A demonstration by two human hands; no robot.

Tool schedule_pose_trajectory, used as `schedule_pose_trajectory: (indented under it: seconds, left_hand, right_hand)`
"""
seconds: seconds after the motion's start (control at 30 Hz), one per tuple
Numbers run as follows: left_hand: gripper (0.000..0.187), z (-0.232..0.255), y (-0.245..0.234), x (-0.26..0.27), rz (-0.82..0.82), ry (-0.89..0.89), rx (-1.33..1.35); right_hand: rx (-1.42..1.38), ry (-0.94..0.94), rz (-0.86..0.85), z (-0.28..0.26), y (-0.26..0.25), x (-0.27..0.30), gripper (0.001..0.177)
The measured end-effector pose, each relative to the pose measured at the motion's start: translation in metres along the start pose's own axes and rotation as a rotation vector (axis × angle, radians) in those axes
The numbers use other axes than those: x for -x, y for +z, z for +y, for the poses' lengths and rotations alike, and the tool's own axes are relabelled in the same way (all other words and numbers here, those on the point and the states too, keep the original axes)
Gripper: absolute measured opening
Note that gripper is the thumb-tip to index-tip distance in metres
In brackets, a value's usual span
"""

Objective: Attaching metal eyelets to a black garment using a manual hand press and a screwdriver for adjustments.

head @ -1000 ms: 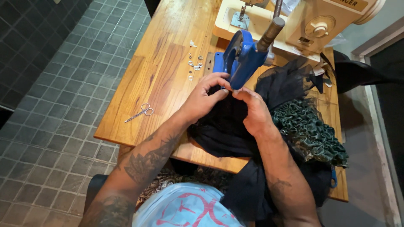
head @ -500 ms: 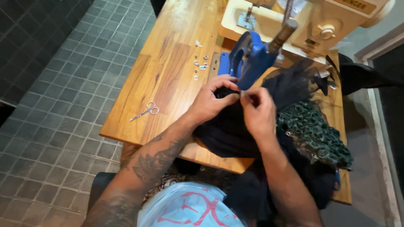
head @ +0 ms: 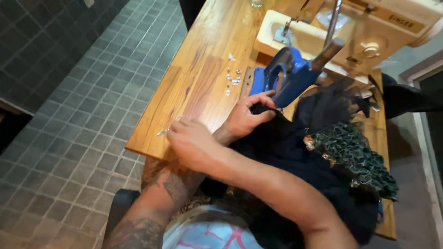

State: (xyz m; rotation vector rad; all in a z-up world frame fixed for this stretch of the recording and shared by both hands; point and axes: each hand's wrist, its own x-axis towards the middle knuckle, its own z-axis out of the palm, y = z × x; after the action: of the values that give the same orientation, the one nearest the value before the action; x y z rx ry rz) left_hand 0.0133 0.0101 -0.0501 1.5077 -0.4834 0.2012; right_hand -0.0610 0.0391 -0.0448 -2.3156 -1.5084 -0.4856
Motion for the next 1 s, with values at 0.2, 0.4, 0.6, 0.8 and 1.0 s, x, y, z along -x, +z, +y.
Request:
schedule_pose_trajectory:
  seconds: [0.2,0.4,0.6,0.8,1.0]
  left_hand:
    - [0.020,-0.024,0.002,-0.002,-0.006,-0.029,0.096]
    - [0.021,-0.015,0.001,0.000,-0.002,-0.042,0.081]
    - [0.019,-0.032,0.004,-0.002,0.018,-0.007,0.090]
    - [0.017,0.000,0.001,-0.001,0.011,-0.059,0.090]
    - [0.014,0.003,0.002,0.000,0.019,-0.071,0.144]
  right_hand:
    - [0.176,-0.001,0.002,0.012,0.082,-0.021,0.003]
    - [0.093,-0.090,-0.080,0.013,0.077,-0.026,0.007]
    - [0.139,-0.134,0.076,0.003,0.045,-0.032,0.020]
    - [-0.586,-0.172,-0.100,-0.065,-0.070,0.009,0.018]
    - [-1.212,-0.132,-0.760,-0.075,-0.130,0.079,0.026]
